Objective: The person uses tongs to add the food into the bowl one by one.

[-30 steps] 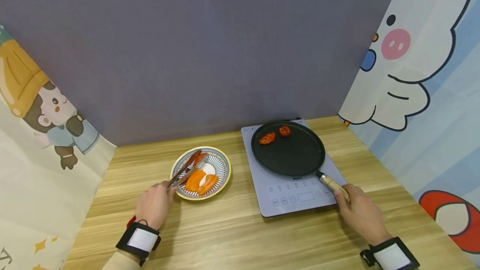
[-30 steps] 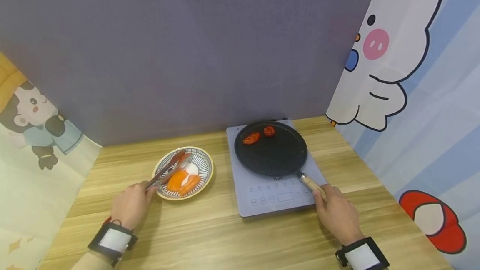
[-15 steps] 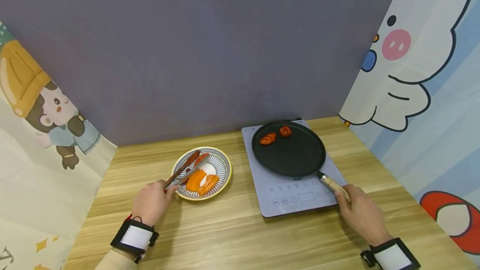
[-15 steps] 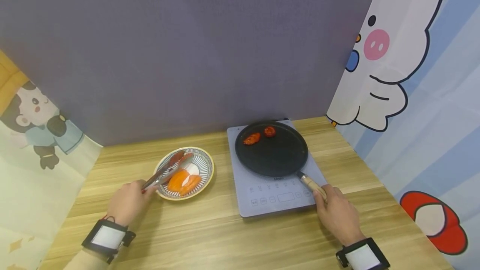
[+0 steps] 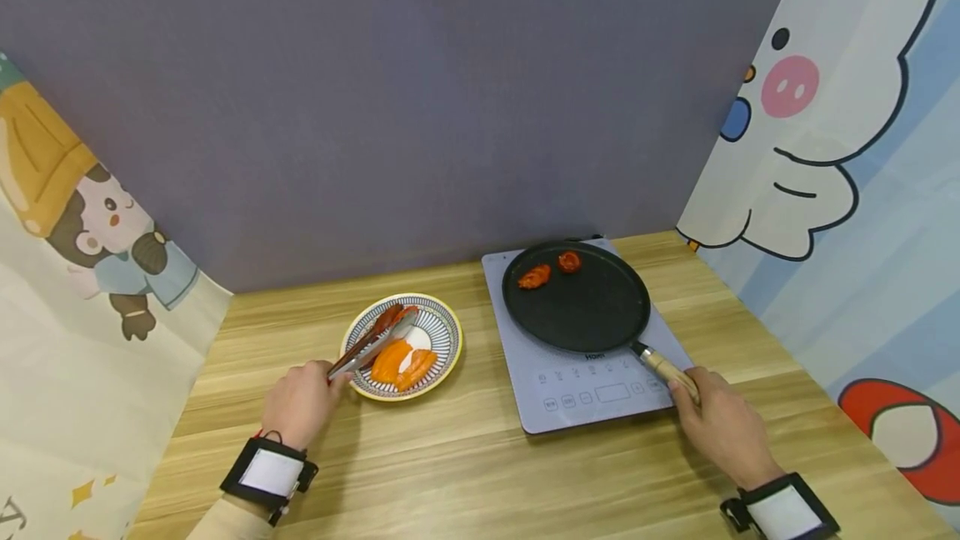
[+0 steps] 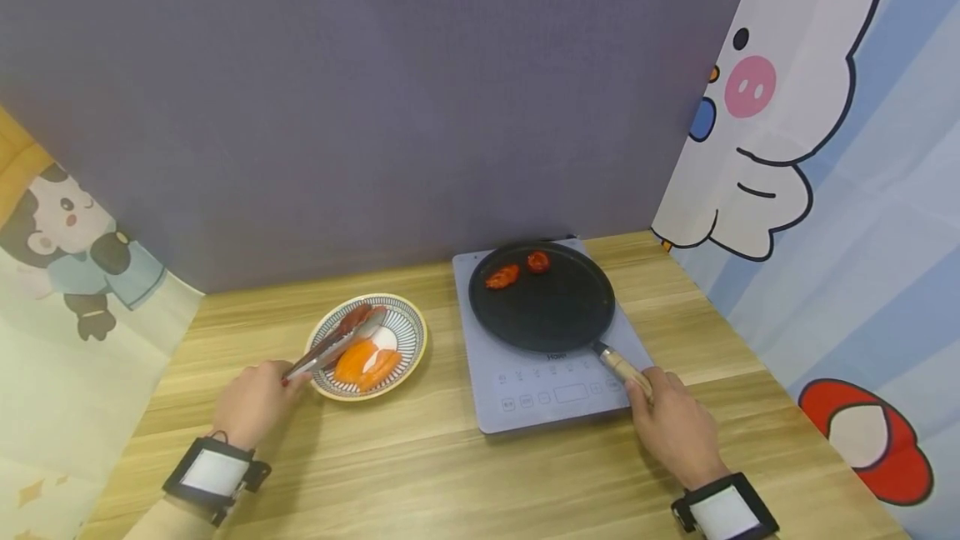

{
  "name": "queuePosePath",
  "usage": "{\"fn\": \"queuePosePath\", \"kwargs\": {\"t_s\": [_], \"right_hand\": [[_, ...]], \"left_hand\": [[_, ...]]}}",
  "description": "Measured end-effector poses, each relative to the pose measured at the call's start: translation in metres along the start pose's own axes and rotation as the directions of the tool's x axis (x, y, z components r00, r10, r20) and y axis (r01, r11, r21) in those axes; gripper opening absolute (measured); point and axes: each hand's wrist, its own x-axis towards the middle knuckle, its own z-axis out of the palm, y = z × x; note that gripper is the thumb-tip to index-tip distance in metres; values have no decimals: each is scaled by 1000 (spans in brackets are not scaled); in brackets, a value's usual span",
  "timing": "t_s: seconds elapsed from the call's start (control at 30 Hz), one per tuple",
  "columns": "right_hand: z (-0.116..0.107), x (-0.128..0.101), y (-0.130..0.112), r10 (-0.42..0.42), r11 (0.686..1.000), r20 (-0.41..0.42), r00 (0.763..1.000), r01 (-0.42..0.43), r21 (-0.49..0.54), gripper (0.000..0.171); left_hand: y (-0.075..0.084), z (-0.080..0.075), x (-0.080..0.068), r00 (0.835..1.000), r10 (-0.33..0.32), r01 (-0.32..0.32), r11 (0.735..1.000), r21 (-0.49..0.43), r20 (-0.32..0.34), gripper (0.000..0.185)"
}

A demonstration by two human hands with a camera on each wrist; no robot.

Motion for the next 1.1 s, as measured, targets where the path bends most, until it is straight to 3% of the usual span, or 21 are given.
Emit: {"fn": "queuePosePath", "kwargs": {"t_s": [0.3,0.57,1.1], "right_hand": [[0,0,-1,-8,1000,-9,1000,8,-2,33],[0,0,-1,-14,1000,-11,1000,14,-1,31],[0,0,1,-10,1000,1,1000,10,8,35]], "left_hand": [[1,3,-2,1000,16,-16,1000,16,1,26],[1,7,-4,997,60,-57,997,60,-56,24],[5,11,-5,990,94,-86,993,84,-101,25]]}}
